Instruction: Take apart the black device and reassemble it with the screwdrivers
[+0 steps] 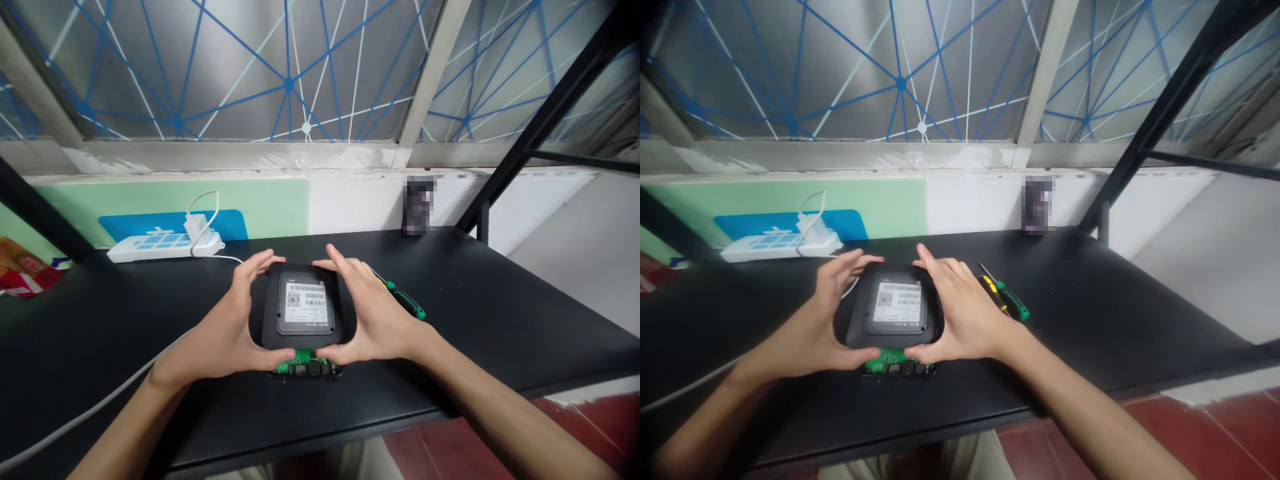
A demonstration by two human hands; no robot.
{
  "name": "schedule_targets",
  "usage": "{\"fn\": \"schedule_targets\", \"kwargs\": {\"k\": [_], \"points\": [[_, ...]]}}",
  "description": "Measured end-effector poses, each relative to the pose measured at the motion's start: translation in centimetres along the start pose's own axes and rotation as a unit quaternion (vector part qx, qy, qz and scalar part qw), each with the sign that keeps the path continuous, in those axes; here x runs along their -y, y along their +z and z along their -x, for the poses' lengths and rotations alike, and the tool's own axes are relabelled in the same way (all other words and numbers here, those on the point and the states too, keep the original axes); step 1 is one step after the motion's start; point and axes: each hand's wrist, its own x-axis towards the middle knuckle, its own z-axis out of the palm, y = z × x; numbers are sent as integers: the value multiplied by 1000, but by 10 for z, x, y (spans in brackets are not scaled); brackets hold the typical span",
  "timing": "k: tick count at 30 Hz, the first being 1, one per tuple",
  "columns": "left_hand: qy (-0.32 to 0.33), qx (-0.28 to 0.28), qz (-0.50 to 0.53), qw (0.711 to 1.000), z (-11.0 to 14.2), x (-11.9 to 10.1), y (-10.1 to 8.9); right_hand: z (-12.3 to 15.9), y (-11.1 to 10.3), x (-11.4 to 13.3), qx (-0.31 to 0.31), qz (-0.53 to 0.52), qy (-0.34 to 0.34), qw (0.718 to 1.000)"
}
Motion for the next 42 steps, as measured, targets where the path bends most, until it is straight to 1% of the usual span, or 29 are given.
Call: {"fn": "schedule_targets", "kwargs": {"k": [3,6,10,12,16,18,20,25,38,42], "points": [[0,20,-19,1000,-2,1,-1,2,-5,2,0,31,-9,999],[-5,45,-47,998,-3,-1,-1,4,-8,4,6,39,-14,999],[-36,68,-46,996,-1,-4,-2,5,-7,5,32,13,13,999],[-62,85,-46,993,1,-5,-2,5,-7,6,60,-6,37,997],[-114,156,-65,979,2,-9,-3,6,-6,10,138,-23,94,986],[-122,179,-80,973,3,-11,-2,6,-5,13,169,-20,105,980],[-124,190,-98,969,3,-12,-1,6,-4,14,186,-19,104,977],[-137,202,-114,963,5,-12,0,6,1,15,191,-5,96,977],[-174,204,-92,959,6,-5,3,6,4,15,197,-15,103,975],[-166,201,-93,961,7,-2,2,6,4,13,207,-18,111,972]]}}
